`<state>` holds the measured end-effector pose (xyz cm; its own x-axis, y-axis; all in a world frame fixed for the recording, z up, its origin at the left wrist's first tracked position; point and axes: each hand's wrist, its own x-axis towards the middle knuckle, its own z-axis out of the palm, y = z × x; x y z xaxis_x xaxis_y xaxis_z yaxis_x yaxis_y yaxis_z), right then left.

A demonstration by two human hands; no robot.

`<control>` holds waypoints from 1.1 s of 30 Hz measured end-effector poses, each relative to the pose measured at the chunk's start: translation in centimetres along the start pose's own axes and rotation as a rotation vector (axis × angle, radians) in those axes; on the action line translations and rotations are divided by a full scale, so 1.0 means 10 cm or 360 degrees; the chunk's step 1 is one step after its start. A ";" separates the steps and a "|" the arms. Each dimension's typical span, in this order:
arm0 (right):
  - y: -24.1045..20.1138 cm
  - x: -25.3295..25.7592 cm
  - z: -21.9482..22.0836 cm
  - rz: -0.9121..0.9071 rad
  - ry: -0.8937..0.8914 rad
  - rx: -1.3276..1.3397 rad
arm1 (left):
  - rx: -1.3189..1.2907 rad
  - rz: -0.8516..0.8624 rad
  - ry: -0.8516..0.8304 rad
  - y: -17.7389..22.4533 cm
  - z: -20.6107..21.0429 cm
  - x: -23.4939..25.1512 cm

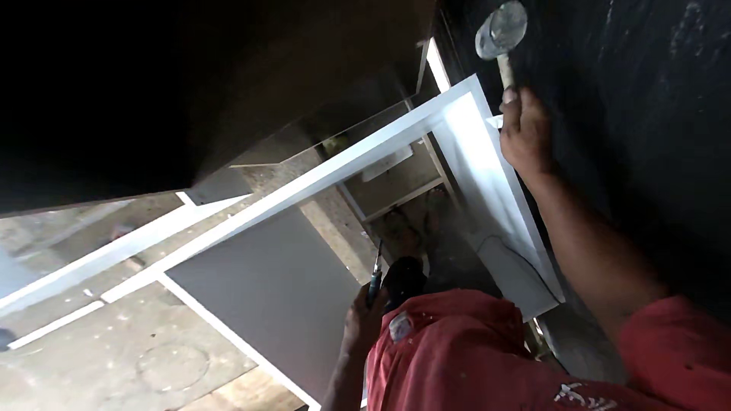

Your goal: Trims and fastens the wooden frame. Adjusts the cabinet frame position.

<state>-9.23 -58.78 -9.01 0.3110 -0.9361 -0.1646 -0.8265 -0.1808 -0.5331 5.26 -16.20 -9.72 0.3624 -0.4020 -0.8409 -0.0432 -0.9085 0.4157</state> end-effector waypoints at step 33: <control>0.74 -0.28 0.54 0.0350 0.0510 0.0057 | -0.0002 0.0970 -0.0349 2.02 0.44 1.40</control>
<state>-13.66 -55.87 -16.92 -0.0387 -0.9992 -0.0134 -0.8385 0.0398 -0.5435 5.38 -40.63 -14.60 0.0747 -0.8599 -0.5050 -0.1803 -0.5097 0.8412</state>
